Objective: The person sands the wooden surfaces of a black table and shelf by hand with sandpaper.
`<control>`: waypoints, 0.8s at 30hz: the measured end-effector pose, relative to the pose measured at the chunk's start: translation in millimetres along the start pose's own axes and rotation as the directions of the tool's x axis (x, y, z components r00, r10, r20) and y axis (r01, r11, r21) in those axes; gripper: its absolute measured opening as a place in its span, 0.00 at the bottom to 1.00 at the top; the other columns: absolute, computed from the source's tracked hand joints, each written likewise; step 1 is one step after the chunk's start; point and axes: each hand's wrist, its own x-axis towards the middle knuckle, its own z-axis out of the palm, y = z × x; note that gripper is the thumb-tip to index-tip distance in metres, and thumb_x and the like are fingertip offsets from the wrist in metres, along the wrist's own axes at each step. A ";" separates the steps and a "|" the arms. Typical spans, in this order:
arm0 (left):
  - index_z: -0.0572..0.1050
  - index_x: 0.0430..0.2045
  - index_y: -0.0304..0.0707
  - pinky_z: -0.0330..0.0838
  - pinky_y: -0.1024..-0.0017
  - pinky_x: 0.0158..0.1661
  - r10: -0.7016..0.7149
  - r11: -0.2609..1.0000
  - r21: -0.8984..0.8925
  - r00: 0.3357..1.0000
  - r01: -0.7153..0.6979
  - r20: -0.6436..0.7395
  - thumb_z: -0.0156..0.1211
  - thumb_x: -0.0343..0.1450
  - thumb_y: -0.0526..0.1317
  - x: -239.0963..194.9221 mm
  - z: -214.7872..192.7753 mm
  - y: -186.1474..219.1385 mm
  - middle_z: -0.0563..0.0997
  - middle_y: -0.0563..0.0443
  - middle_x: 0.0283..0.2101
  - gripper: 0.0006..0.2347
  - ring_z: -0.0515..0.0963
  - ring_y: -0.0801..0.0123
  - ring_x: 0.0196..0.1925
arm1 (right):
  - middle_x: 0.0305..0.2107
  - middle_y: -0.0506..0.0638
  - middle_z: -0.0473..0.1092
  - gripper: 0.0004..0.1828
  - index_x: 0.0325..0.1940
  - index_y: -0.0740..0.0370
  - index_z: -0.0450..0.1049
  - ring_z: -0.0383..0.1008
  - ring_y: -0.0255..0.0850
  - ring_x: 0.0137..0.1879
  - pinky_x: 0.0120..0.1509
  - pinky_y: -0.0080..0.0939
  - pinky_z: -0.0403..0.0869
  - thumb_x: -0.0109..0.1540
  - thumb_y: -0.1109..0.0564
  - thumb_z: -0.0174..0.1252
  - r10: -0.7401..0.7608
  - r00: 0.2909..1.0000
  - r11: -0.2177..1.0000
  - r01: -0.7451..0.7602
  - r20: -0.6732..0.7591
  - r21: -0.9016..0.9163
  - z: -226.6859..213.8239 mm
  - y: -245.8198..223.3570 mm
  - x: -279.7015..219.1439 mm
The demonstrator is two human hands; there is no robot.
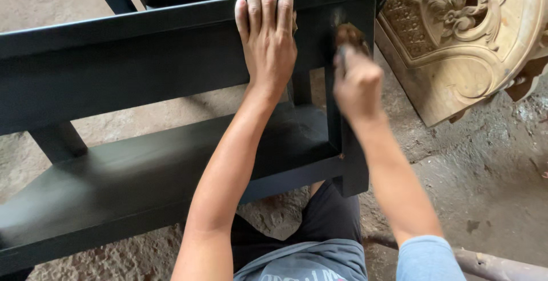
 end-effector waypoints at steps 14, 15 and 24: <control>0.62 0.68 0.44 0.52 0.51 0.73 0.002 1.000 -0.028 1.000 -0.002 0.006 0.55 0.80 0.34 -4.5 -4.5 0.7 0.66 0.50 0.67 0.20 0.60 0.55 0.75 | 0.61 0.71 0.70 0.19 0.68 0.76 0.65 0.73 0.62 0.68 0.74 0.55 0.72 0.72 0.68 0.51 -0.288 0.906 0.955 0.246 -0.309 -0.168 22.0 -7.7 -19.3; 0.62 0.69 0.44 0.52 0.51 0.73 0.010 0.999 -0.030 1.000 -0.010 -0.006 0.55 0.80 0.33 -1.2 -0.3 -0.8 0.65 0.50 0.68 0.21 0.60 0.56 0.75 | 0.61 0.71 0.70 0.20 0.68 0.75 0.65 0.72 0.63 0.68 0.73 0.54 0.73 0.72 0.67 0.52 -0.297 0.898 0.953 0.260 -0.325 -0.155 18.7 -3.9 -12.7; 0.62 0.69 0.45 0.52 0.53 0.75 0.018 1.000 -0.016 1.000 -0.018 -0.016 0.56 0.80 0.32 -3.6 7.1 -1.1 0.65 0.52 0.68 0.21 0.60 0.57 0.75 | 0.61 0.64 0.71 0.17 0.64 0.70 0.73 0.70 0.56 0.71 0.77 0.55 0.70 0.74 0.59 0.49 -0.262 0.943 0.965 0.258 -0.203 -0.049 -6.2 2.9 -83.7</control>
